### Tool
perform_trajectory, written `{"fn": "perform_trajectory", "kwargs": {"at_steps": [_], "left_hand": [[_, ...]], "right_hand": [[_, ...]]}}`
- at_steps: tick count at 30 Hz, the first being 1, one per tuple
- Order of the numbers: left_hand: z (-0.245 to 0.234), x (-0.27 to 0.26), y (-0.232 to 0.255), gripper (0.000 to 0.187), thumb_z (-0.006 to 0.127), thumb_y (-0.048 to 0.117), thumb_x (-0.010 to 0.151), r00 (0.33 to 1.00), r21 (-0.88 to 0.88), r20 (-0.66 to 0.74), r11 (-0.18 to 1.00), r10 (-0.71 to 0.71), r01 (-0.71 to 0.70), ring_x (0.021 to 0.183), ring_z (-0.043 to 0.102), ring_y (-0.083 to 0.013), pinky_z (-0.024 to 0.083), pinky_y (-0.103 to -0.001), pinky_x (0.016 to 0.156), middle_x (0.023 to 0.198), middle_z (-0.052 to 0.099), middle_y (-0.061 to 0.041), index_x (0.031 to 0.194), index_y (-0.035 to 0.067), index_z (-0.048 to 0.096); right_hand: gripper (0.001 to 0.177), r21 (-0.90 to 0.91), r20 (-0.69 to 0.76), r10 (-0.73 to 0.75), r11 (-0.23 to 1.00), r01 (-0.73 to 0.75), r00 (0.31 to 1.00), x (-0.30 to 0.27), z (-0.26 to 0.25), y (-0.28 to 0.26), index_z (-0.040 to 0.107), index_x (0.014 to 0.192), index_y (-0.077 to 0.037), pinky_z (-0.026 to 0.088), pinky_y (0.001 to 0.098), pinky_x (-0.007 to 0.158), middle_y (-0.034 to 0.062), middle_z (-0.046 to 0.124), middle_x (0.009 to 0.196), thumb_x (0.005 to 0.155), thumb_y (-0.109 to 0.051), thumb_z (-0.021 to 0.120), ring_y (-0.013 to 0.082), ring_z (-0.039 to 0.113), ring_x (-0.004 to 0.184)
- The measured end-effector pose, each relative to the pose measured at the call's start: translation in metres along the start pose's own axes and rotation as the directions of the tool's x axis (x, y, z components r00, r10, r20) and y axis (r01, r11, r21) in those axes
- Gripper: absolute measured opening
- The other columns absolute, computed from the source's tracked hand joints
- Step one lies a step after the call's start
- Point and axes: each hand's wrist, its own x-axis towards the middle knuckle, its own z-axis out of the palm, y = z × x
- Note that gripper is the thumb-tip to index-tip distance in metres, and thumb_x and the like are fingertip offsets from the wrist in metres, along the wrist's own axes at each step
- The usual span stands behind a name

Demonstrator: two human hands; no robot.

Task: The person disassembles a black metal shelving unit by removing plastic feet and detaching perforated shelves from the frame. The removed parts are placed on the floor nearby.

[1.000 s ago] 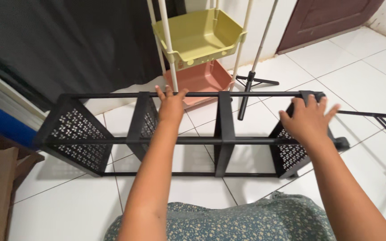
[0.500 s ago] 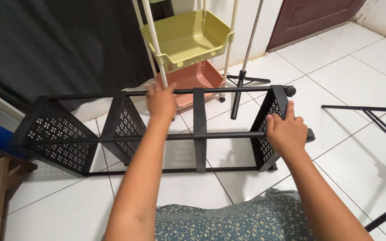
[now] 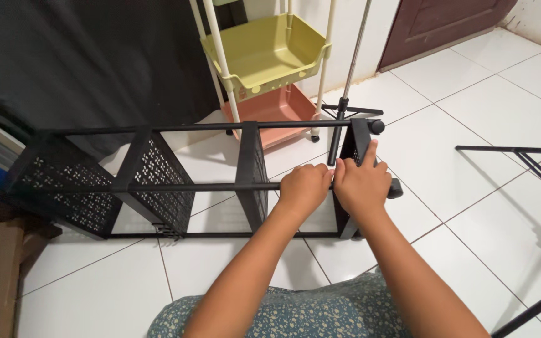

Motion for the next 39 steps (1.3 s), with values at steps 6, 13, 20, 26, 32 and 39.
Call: {"fn": "perform_trajectory", "kwargs": {"at_steps": [6,13,20,26,32,39], "left_hand": [[0.003,-0.012,-0.019,0.034,0.059,0.028,0.098,0.974,0.173,-0.199,0.982,0.111,-0.076,0.059,0.067,-0.0297,0.050,-0.049,0.061,0.062,0.069,-0.009,0.070,0.010,0.066],[-0.005,-0.019,-0.039,0.029,0.061,0.025,0.094,0.929,0.191,-0.334,0.977,0.158,-0.098,0.058,0.067,-0.0292,0.052,-0.045,0.060,0.061,0.068,-0.009,0.069,0.011,0.066],[-0.006,-0.016,-0.049,0.030,0.063,0.025,0.093,0.906,0.222,-0.377,0.968,0.193,-0.114,0.055,0.067,-0.0282,0.053,-0.043,0.056,0.059,0.067,-0.007,0.067,0.011,0.066],[-0.006,-0.014,-0.045,0.029,0.064,0.024,0.093,0.884,0.235,-0.423,0.966,0.200,-0.106,0.057,0.066,-0.0261,0.051,-0.041,0.056,0.061,0.066,-0.004,0.067,0.012,0.064],[0.000,-0.011,-0.046,0.026,0.065,0.022,0.090,0.863,0.236,-0.463,0.966,0.203,-0.101,0.059,0.063,-0.0245,0.048,-0.041,0.058,0.061,0.064,-0.003,0.066,0.012,0.064],[0.003,-0.012,-0.028,0.024,0.066,0.018,0.091,0.890,0.250,-0.451,0.967,0.073,0.047,0.067,0.063,-0.0259,0.043,-0.044,0.069,0.062,0.066,-0.004,0.067,0.011,0.066]], "right_hand": [[0.041,0.007,-0.019,-0.003,1.000,0.003,1.000,0.001,0.009,-0.025,0.079,0.098,-0.015,0.046,0.0540,0.075,0.0344,0.043,0.152,0.101,-0.044,0.050,0.0459,0.059,0.086],[0.040,0.045,-0.006,-0.010,0.999,0.010,1.000,-0.004,0.011,-0.045,0.077,0.105,-0.014,0.045,0.0535,0.074,0.0380,0.041,0.152,0.100,-0.044,0.051,0.0448,0.059,0.085],[0.072,-0.060,-0.102,-0.114,0.992,0.108,0.988,0.004,-0.002,-0.031,0.061,0.138,-0.011,0.031,0.0819,0.098,0.0215,0.051,0.142,0.086,-0.062,0.060,0.0469,0.062,0.109],[0.068,0.628,0.093,-0.054,0.778,-0.016,0.994,-0.006,-0.034,0.017,0.060,0.129,-0.001,0.055,0.0407,0.086,0.0153,0.069,0.121,0.077,-0.037,0.084,0.0283,0.069,0.103],[0.049,0.686,0.302,-0.012,0.697,-0.209,0.953,-0.004,-0.034,0.038,0.064,0.105,-0.003,0.058,0.0304,0.073,0.0077,0.074,0.095,0.071,-0.027,0.091,0.0150,0.070,0.083],[0.046,0.674,0.347,0.007,0.694,-0.254,0.938,-0.002,-0.022,0.048,0.063,0.091,-0.004,0.050,0.0284,0.059,0.0043,0.068,0.077,0.067,-0.031,0.093,0.0111,0.058,0.066]]}}
